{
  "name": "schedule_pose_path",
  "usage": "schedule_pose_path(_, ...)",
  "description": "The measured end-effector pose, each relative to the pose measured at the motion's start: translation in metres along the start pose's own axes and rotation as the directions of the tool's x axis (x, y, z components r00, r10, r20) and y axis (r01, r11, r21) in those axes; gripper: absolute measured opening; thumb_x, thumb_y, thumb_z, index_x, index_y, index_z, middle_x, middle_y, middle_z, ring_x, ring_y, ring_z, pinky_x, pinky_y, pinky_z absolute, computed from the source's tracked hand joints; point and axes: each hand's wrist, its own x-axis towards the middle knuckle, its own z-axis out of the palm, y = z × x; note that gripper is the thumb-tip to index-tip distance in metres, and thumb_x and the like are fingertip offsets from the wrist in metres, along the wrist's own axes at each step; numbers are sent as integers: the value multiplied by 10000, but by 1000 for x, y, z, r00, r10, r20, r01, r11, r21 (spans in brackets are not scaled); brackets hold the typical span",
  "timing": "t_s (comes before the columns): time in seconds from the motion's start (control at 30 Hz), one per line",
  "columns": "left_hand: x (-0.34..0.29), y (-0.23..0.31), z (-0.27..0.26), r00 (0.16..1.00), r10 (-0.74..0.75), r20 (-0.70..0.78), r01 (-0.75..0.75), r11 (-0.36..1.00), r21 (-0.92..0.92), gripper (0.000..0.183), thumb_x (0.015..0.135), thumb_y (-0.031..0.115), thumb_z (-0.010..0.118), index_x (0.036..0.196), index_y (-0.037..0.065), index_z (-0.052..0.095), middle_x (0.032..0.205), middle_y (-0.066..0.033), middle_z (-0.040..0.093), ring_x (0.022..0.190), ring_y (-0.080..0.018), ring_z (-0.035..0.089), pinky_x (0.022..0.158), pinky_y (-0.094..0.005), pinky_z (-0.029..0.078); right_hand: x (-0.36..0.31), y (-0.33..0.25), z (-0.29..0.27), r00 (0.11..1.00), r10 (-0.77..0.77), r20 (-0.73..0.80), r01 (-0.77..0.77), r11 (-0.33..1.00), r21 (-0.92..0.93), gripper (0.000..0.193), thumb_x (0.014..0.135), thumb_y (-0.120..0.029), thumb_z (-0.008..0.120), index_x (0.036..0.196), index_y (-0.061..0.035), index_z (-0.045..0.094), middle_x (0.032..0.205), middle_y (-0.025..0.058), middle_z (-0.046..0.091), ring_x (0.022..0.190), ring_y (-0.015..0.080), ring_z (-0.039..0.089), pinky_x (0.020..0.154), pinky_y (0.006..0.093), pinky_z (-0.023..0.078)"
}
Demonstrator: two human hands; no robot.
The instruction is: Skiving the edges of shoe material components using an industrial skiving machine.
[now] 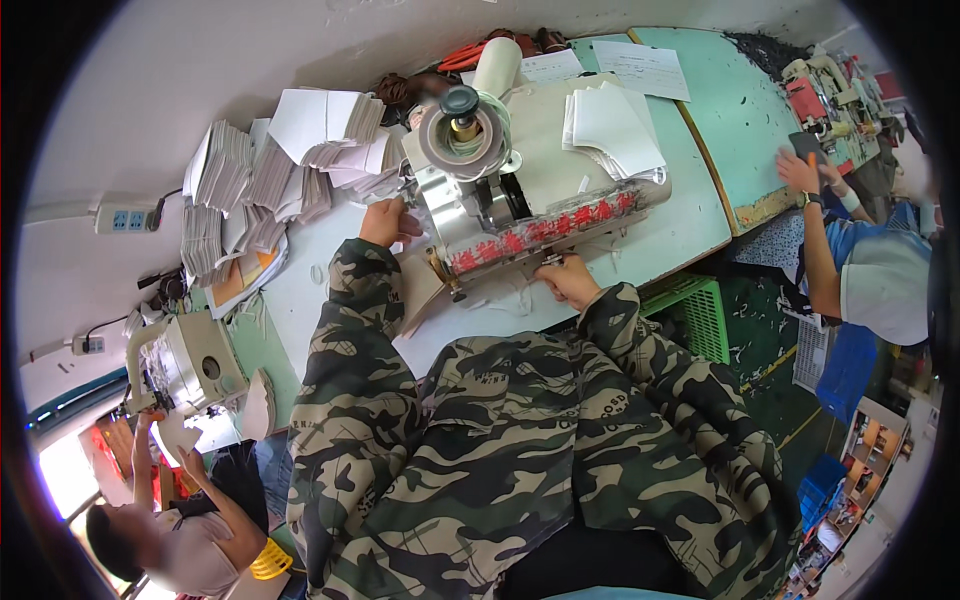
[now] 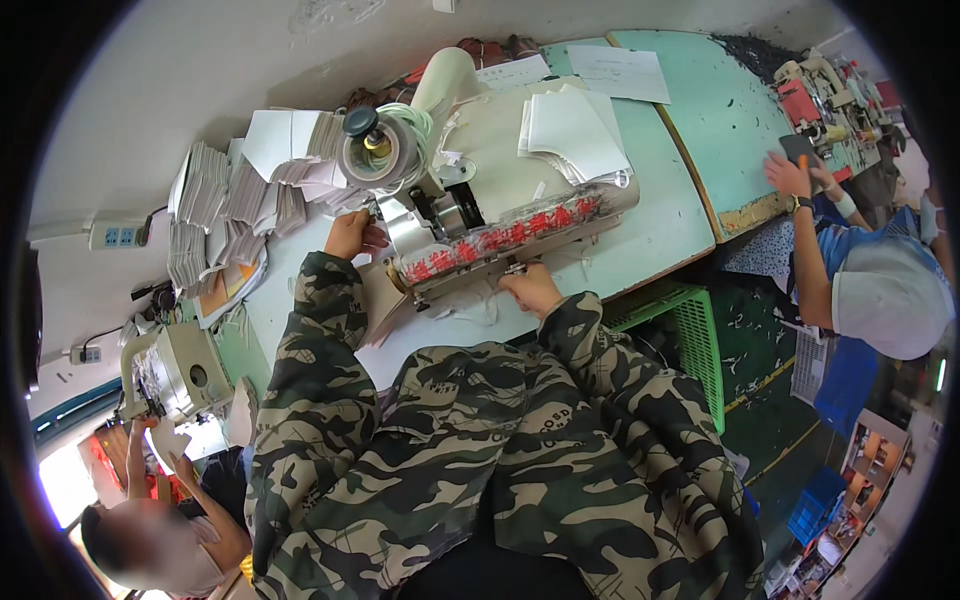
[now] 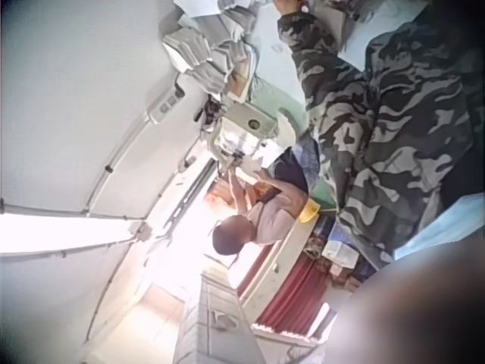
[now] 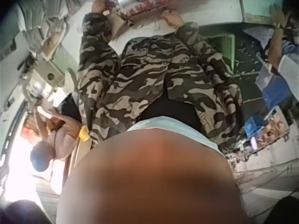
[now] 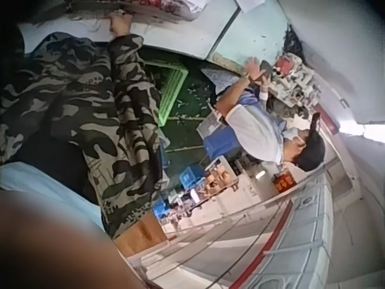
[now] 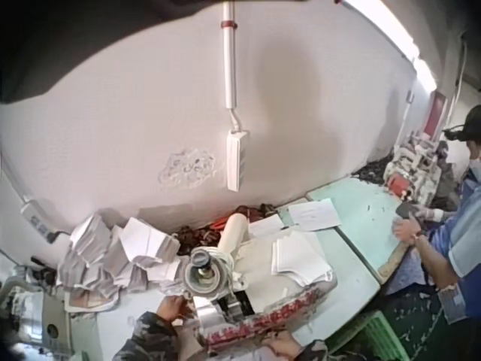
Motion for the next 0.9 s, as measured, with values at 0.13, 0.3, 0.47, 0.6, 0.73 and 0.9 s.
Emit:
schedule_pose_path(0.13, 5, 0, -1, 987, -158, 16, 159, 983, -94, 534, 1034, 456, 406, 1026, -54, 564, 860, -185, 702, 687, -272, 724, 533, -327, 547, -3, 0, 16, 956, -208, -207, 154, 956, -249, 183, 826, -91, 686, 741, -20, 541, 558, 29, 486, 426, 102, 407, 371, 299, 265)
schedule_pose_path(0.3, 13, 4, -6, 982, -184, -49, 177, 976, -127, 534, 1021, 422, 444, 1025, -94, 583, 831, -207, 696, 631, -288, 713, 491, -346, 541, 8, -7, 11, 997, -25, -77, 18, 996, -91, 220, 830, -71, 679, 689, -24, 517, 555, 22, 469, 418, 98, 384, 372, 294, 237)
schedule_pose_path(0.47, 18, 6, -12, 988, -154, 2, 152, 972, -179, 416, 1008, 332, 496, 1081, -64, 601, 886, -158, 703, 702, -262, 725, 538, -319, 556, 23, -5, -1, 998, 25, 61, -29, 998, 63, 240, 832, -81, 692, 693, -31, 502, 555, 11, 446, 414, 97, 366, 375, 288, 216)
schedule_pose_path(0.6, 7, 2, -21, 998, 56, 39, -50, 988, -145, 257, 971, 193, 558, 1144, 8, 597, 1015, -137, 692, 850, -258, 737, 616, -310, 574, 28, -5, 3, 989, 72, 129, -84, 992, 92, 180, 839, -82, 688, 764, -19, 537, 573, 29, 482, 425, 114, 412, 376, 277, 259)
schedule_pose_path(0.73, -19, 34, -11, 992, 108, -66, -75, 923, 379, 282, 939, 178, 557, 1179, 36, 599, 871, -182, 704, 625, -304, 718, 534, -388, 553, -3, -30, 2, 1000, 0, -6, -1, 988, -157, 160, 841, -113, 700, 860, 12, 601, 616, 64, 579, 467, 139, 530, 418, 270, 374)
schedule_pose_path(0.9, -114, 51, -23, 889, 441, 128, -251, 235, 939, 400, 841, 253, 696, 1209, 120, 615, 974, -149, 701, 789, -339, 690, 671, -466, 541, -79, -158, -32, 780, -606, 157, 518, 483, -706, 765, 731, -381, 791, 1331, -11, 495, 989, 187, 703, 845, 314, 698, 764, 413, 545)
